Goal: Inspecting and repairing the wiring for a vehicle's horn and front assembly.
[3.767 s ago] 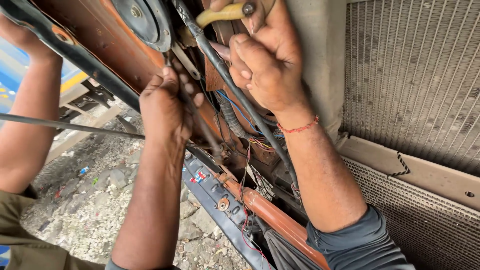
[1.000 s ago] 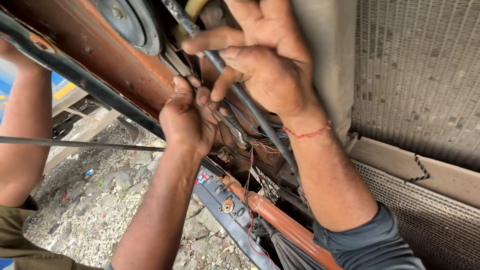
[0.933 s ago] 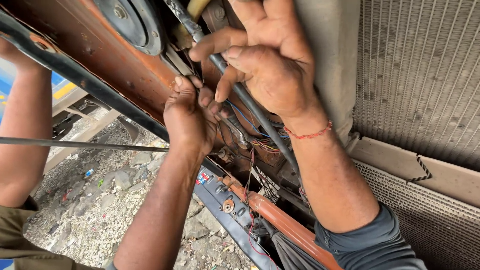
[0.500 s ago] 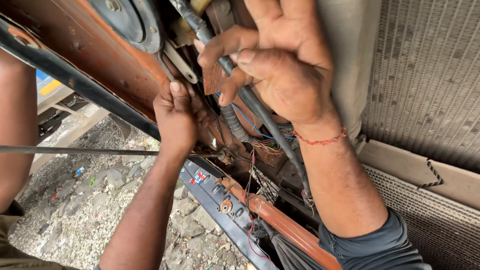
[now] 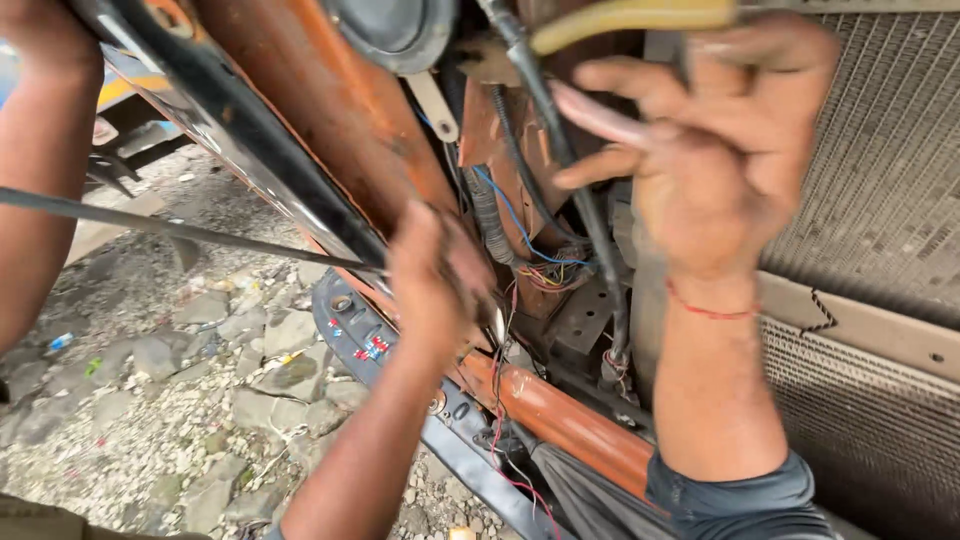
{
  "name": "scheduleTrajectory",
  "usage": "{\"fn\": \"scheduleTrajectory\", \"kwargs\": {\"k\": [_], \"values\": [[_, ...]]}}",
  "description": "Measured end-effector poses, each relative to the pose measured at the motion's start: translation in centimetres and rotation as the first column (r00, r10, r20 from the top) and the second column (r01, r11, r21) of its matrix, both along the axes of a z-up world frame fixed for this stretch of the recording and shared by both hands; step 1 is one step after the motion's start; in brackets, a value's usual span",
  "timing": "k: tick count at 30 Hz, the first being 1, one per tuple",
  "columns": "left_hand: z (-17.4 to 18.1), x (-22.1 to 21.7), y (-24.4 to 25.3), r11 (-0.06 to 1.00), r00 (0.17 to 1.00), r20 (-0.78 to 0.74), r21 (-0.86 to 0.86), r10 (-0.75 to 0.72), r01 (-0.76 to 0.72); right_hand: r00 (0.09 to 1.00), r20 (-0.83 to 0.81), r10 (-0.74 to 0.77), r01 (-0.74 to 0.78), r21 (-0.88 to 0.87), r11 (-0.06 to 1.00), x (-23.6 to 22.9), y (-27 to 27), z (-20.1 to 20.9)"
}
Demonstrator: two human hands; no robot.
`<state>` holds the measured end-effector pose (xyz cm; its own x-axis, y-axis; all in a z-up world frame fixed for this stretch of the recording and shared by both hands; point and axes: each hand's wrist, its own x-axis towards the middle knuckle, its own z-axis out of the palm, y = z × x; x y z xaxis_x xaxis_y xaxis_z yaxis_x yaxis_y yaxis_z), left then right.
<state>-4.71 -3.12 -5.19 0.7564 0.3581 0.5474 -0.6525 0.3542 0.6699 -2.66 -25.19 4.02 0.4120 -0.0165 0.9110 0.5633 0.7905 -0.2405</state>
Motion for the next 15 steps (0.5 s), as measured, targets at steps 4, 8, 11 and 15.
{"fn": "scheduleTrajectory", "kwargs": {"k": [4,8,11,15], "values": [[-9.0,-4.9,-0.2,0.909,0.970,-0.243,0.405,0.010,0.092,0.973,0.045,-0.224,0.220,0.087,0.972,5.9,-4.4,-5.5],[-19.2,-9.6,0.8,0.834,0.865,-0.499,0.498,0.051,0.238,0.955,0.020,-0.294,0.291,0.092,0.952,4.1,-12.6,-12.2],[-25.5,-12.3,2.5,0.837,0.750,-0.654,0.352,-0.100,0.419,0.977,-0.210,-0.048,0.066,0.081,0.994,-1.1,-18.8,-20.4],[-29.0,-15.6,3.5,0.527,0.711,-0.650,0.717,0.269,0.456,0.904,-0.349,-0.249,0.237,-0.076,0.968,-13.0,-21.9,-26.1]]}}
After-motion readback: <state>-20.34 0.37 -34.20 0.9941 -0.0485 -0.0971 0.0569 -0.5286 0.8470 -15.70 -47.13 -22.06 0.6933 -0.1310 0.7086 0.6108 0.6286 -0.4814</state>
